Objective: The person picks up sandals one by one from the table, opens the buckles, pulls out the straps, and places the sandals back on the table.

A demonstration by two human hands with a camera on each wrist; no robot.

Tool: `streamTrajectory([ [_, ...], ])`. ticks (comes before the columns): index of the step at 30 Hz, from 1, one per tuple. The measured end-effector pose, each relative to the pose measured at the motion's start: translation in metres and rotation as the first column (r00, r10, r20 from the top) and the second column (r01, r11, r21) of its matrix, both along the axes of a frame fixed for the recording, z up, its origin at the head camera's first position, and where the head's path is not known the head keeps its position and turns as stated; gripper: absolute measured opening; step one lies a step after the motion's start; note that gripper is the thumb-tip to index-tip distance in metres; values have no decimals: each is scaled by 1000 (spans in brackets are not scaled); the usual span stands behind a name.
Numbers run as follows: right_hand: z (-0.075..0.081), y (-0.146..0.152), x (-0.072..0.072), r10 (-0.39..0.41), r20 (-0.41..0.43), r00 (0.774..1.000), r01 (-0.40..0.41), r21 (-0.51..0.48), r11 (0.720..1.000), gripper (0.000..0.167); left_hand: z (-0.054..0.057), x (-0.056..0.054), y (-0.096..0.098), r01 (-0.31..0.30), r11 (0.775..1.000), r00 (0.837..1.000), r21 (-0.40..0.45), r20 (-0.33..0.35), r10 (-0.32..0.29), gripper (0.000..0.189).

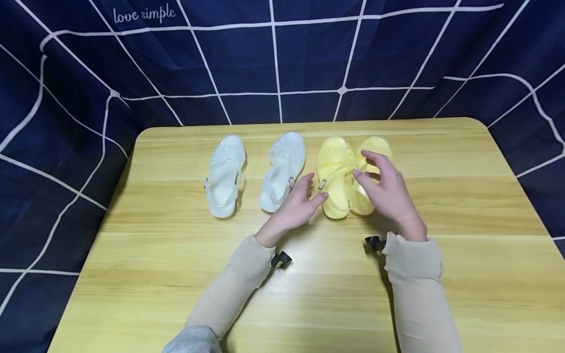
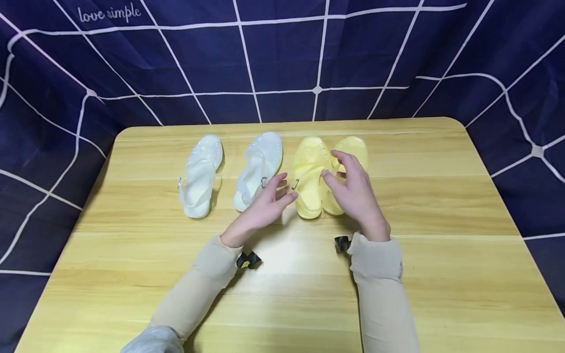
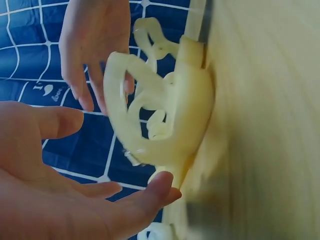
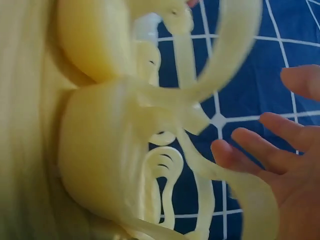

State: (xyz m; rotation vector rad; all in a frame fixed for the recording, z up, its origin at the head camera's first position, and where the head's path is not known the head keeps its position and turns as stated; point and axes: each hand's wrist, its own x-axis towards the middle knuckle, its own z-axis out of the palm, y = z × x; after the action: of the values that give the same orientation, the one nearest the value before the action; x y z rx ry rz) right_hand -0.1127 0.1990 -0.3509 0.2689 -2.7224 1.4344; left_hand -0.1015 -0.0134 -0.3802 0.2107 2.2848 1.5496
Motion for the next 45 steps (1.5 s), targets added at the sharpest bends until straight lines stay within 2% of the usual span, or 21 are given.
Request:
streamTrajectory([
  [5,-8,-6,-1,91,31,995,-95,150,984,55,-6,1,4,1,999,1000,36,21,-2,74],
  [10,-10,-9,-1,87,84,993,-106,254,961,59,-10,2,6,2,999,1000,46,14,-3,73],
  [21,-9,-12,1,87,96,992,-111,282,953,59,-10,5,9,31,992,997,122,71,-40,75],
  [29,-8,-15,2,93,89,992,-114,272,956,56,-9,7,9,12,995,996,95,82,-20,76],
  [37,-3,-13,2,102,82,991,-119,244,962,53,-6,9,8,28,999,1000,-33,-14,-28,74],
  [43,1,-12,4,122,90,988,-141,237,961,50,-6,13,5,39,998,999,-45,-12,-40,72],
  [45,1,-11,4,139,91,986,-157,236,959,48,-6,15,3,49,996,998,-68,-34,-52,70],
])
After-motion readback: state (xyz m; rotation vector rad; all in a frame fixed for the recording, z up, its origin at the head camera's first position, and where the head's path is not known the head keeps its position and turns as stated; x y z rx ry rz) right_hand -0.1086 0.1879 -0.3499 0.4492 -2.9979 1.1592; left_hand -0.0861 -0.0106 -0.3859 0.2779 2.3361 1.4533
